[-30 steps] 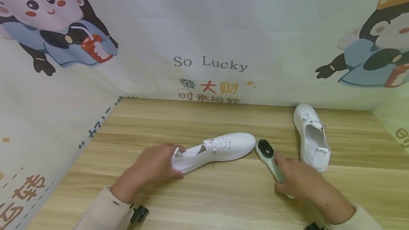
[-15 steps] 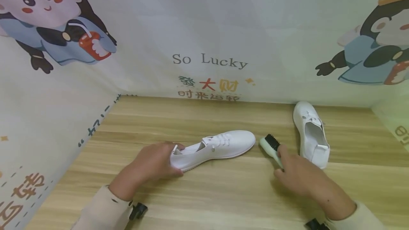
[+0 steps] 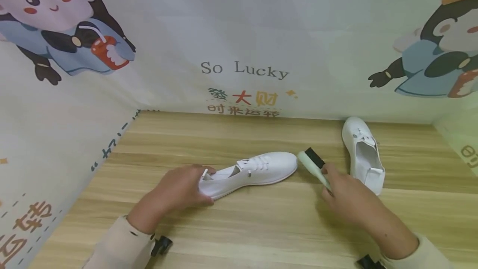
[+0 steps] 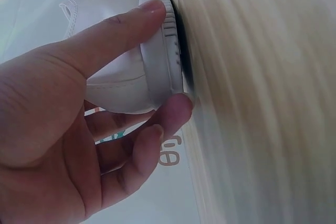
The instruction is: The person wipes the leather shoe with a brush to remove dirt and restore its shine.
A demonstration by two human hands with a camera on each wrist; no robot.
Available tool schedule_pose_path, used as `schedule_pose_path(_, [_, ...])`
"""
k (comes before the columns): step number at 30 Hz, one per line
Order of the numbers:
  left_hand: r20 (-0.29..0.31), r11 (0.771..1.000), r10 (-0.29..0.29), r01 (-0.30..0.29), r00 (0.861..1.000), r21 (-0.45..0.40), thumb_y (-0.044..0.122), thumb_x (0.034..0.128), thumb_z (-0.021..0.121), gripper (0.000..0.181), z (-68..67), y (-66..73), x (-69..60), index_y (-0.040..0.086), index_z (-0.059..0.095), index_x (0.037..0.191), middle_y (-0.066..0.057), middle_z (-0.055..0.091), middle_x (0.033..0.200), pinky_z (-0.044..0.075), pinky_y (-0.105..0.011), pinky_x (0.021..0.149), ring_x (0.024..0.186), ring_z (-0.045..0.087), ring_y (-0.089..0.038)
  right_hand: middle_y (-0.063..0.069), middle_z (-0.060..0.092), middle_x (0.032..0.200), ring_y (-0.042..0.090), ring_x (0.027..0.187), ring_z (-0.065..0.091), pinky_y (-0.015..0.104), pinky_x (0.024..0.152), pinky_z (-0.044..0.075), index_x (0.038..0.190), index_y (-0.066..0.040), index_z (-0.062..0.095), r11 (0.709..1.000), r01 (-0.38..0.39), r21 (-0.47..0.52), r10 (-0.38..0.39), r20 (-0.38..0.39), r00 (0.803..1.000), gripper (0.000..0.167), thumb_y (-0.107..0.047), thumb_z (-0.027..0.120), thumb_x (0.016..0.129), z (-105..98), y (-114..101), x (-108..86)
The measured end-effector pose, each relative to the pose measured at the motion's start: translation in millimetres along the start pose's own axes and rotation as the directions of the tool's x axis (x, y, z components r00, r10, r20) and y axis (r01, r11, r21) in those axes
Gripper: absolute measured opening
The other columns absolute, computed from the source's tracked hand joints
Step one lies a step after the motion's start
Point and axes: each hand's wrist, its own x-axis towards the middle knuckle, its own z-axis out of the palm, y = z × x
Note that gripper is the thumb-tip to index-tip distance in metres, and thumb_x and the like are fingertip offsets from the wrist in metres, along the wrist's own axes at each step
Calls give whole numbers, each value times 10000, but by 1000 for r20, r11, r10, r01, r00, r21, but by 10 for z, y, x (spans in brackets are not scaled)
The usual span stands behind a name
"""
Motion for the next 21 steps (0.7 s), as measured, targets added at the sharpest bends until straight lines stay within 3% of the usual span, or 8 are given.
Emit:
schedule_pose_path(4, [6,1000,4,-4,1000,-9,415,652,910,711,-11,3,5,159,670,1270,-30,726,1142,461,-307,646,785,566,-119,-25,492,628,86,465,413,252,419,344,1319,-25,459,999,51,-5,-52,-93,994,391,-130,548,953,-28,-76,-20])
schedule_pose_path(11, [3,1000,1,-1,1000,-4,420,658,907,717,-11,-7,3,160,663,1280,-28,724,1146,466,-312,650,798,580,-121,-93,446,608,36,480,367,216,432,318,1255,-71,552,984,160,-84,-175,-232,957,314,-114,568,945,-55,-213,-53])
schedule_pose_path(15, [7,1000,13,-13,1000,-14,403,660,911,718,-4,-8,4,157,661,1287,-40,720,1175,470,-307,659,801,580,-118,-114,474,637,17,510,375,203,447,323,1252,-106,565,971,210,-111,-232,-251,940,307,-130,590,947,-50,-258,-92])
schedule_pose_path(21, [35,995,88,-86,995,-57,379,666,913,728,21,12,-6,171,649,1311,-31,703,1230,501,-310,741,855,597,-91,-118,578,745,-11,597,413,214,543,387,1229,-143,591,943,320,-91,-333,-225,916,298,-145,635,934,-48,-304,-131])
